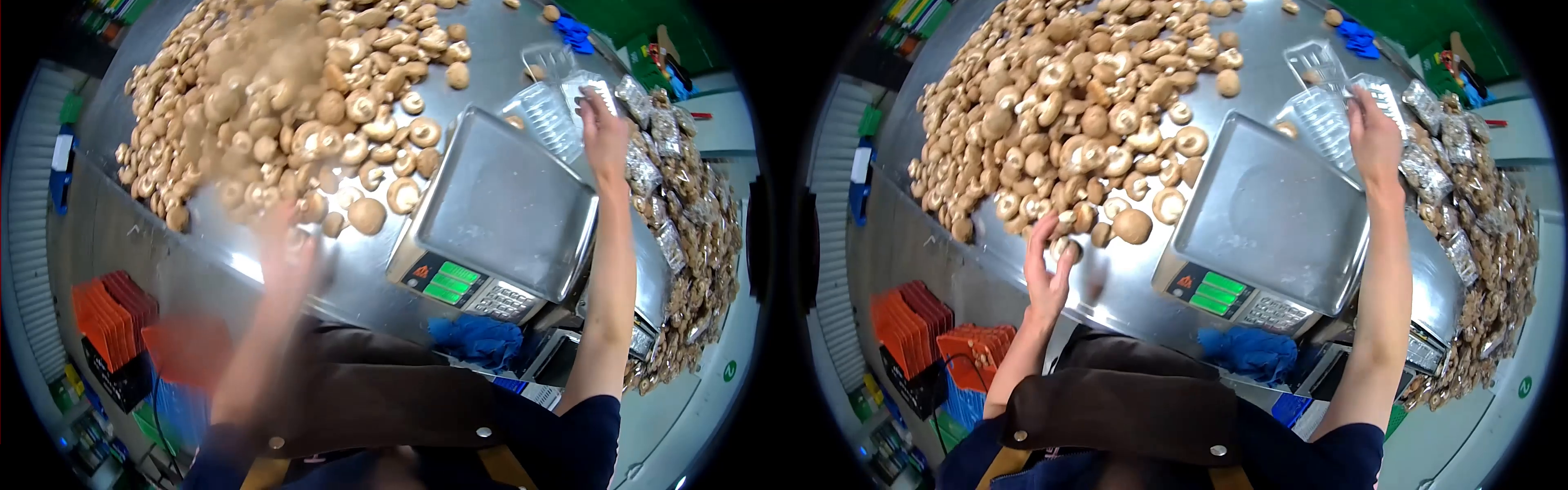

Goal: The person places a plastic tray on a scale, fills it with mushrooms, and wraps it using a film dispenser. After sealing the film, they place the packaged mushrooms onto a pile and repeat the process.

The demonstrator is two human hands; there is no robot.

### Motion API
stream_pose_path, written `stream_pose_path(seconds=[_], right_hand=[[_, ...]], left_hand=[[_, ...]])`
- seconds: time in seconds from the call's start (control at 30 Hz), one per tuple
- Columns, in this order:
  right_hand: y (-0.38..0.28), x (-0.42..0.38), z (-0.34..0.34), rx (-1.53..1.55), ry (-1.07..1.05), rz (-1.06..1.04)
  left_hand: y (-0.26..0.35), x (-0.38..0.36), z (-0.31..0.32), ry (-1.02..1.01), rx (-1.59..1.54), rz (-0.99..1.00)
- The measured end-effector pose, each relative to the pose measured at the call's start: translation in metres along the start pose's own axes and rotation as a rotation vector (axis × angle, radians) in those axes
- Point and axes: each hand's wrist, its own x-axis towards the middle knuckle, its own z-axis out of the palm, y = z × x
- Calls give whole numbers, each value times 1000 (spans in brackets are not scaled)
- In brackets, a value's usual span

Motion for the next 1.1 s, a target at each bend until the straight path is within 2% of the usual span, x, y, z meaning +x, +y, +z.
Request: stream_pose_path(seconds=[0.03, 0.07, 0.13, 0.2, 0.23, 0.27, 0.3, 0.4, 0.47, 0.53, 0.6, 0.7, 0.8, 0.93, 1.0, 1.07, 1.1], right_hand=[[-46, -10, -12, 277, -12, -31], [-88, -27, -23, 431, -160, 18], [-150, -70, -32, 637, -603, -60], [-184, -106, -19, 532, -899, -250], [-193, -125, -4, 698, -978, -142], [-198, -141, 12, 744, -1064, 76], [-196, -158, 25, 858, -1086, 240], [-202, -209, 44, 1040, -987, 538], [-206, -241, 53, 947, -1048, 545], [-217, -272, 64, 1020, -1139, 680], [-229, -293, 73, 967, -1110, 729], [-234, -292, 94, 911, -1063, 772], [-233, -275, 136, 897, -995, 744], [-244, -230, 191, 1067, -848, 883], [-254, -212, 225, 1077, -756, 882], [-259, -189, 251, 1113, -637, 862], [-265, -175, 250, 1134, -554, 842]], left_hand=[[6, 3, -4, -48, -168, -102], [16, 9, -4, -96, -340, -195], [34, 15, -2, -199, -815, -249], [34, 7, -9, -518, -1000, -431], [30, 1, -15, -641, -1010, -552], [25, -6, -21, -765, -1015, -675], [20, -14, -26, -716, -992, -774], [0, -46, -44, -582, -1029, -1103], [-17, -73, -52, -458, -1064, -1274], [-27, -91, -57, -480, -1121, -1362], [-32, -97, -57, -427, -1185, -1525], [-50, -93, -50, -301, -1315, -1567], [-65, -76, -36, -172, -1297, -1521], [-96, -27, -25, -131, -1258, -1336], [-123, 5, -18, -36, -1134, -1163], [-112, 36, -16, -53, -1150, -1047], [-128, 43, -3, -43, -1122, -1033]])
